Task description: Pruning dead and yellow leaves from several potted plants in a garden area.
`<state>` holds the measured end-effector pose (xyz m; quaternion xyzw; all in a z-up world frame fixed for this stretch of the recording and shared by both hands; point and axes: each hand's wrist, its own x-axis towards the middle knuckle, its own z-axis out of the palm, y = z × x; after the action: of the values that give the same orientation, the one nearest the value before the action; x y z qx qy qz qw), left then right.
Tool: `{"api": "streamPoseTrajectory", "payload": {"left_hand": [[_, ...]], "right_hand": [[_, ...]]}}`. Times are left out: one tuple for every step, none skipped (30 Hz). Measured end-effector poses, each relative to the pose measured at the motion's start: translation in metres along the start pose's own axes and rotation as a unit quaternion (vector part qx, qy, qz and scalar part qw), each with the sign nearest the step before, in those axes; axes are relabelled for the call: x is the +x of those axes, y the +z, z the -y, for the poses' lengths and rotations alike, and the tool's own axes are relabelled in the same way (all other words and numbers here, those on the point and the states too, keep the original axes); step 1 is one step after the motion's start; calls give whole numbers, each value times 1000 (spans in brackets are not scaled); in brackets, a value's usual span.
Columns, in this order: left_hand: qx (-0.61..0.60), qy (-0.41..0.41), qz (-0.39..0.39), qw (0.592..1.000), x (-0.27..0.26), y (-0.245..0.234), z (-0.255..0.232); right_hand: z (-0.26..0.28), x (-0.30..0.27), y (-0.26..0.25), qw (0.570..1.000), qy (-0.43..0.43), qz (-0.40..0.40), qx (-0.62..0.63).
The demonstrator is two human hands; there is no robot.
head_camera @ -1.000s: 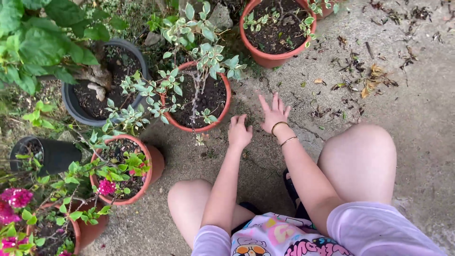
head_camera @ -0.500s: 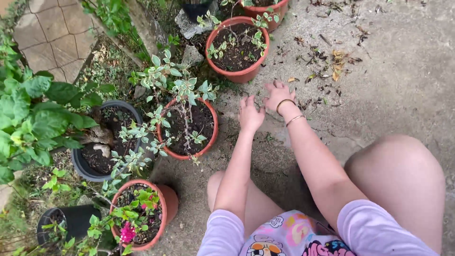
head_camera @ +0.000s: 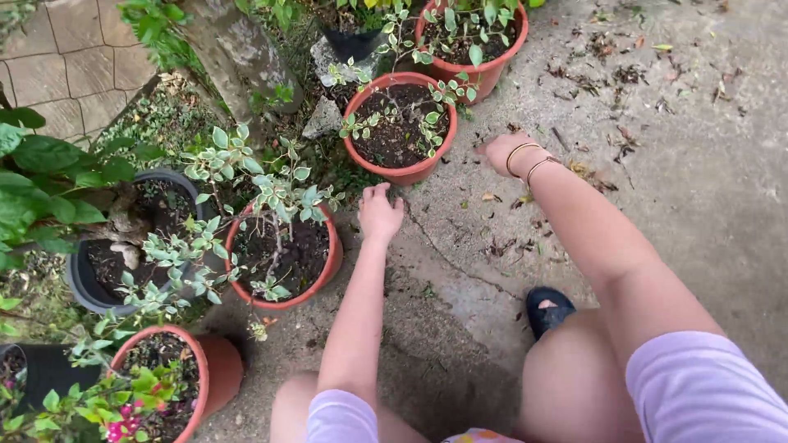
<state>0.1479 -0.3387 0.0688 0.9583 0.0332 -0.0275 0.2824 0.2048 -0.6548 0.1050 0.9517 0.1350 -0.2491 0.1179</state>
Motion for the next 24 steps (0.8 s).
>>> {"api": "streamPoseTrajectory", "payload": {"left_hand": [[16,-1,-16,1000,8,6,3],[32,-1,-31,999,17,12,7],[33,-13,-33,999,23,21,7],[46,-17,-43,998,30,28,7],[60,-19,-59,996,43,30,5],[62,-30,-66,995,54,33,3],[81,-29,-68,994,61,35,3],[101,-28,-69,992,68,37,3],[102,-42,-74,991,73,41,2],[115,-38,-79,989,78,44,1],[129,-32,-82,988,82,47,-1],[131,-46,-83,987,89,51,2],[139,-44,-88,985,92,55,4],[147,-41,-93,984,94,59,6],[149,-49,-91,983,98,61,8],[156,-55,-93,982,101,63,10],[161,-57,-98,980,107,66,9],[161,-62,-100,980,114,67,10],[166,-70,-101,978,121,69,10],[171,-79,-102,977,128,72,10],[168,-81,-102,977,136,78,9],[159,-99,-112,976,142,83,8],[153,-113,-119,975,148,86,10],[154,-111,-117,975,155,87,13]], "right_hand": [[1,13,5,997,-16,-45,58],[1,27,9,989,-33,-88,117],[0,55,26,989,-44,-84,115],[-1,82,42,976,-67,-140,151],[-2,113,49,958,-88,-199,187],[-1,138,55,957,-101,-200,184],[4,161,62,938,-165,-243,183],[10,184,70,913,-229,-285,182],[16,193,61,911,-243,-281,180],[22,202,52,930,-214,-267,133],[28,209,44,946,-183,-252,86],[32,219,38,945,-196,-248,86],[34,225,36,933,-210,-265,125],[37,230,34,919,-223,-281,165],[38,236,34,918,-230,-277,167],[38,241,35,935,-233,-234,130],[34,247,34,949,-232,-195,90],[35,253,41,948,-237,-194,89],[33,259,48,937,-265,-215,77],[31,264,56,924,-292,-237,66],[30,264,54,925,-293,-235,63],[29,262,52,913,-308,-258,71],[34,260,51,901,-320,-282,84],[33,255,43,901,-317,-282,86]]}}
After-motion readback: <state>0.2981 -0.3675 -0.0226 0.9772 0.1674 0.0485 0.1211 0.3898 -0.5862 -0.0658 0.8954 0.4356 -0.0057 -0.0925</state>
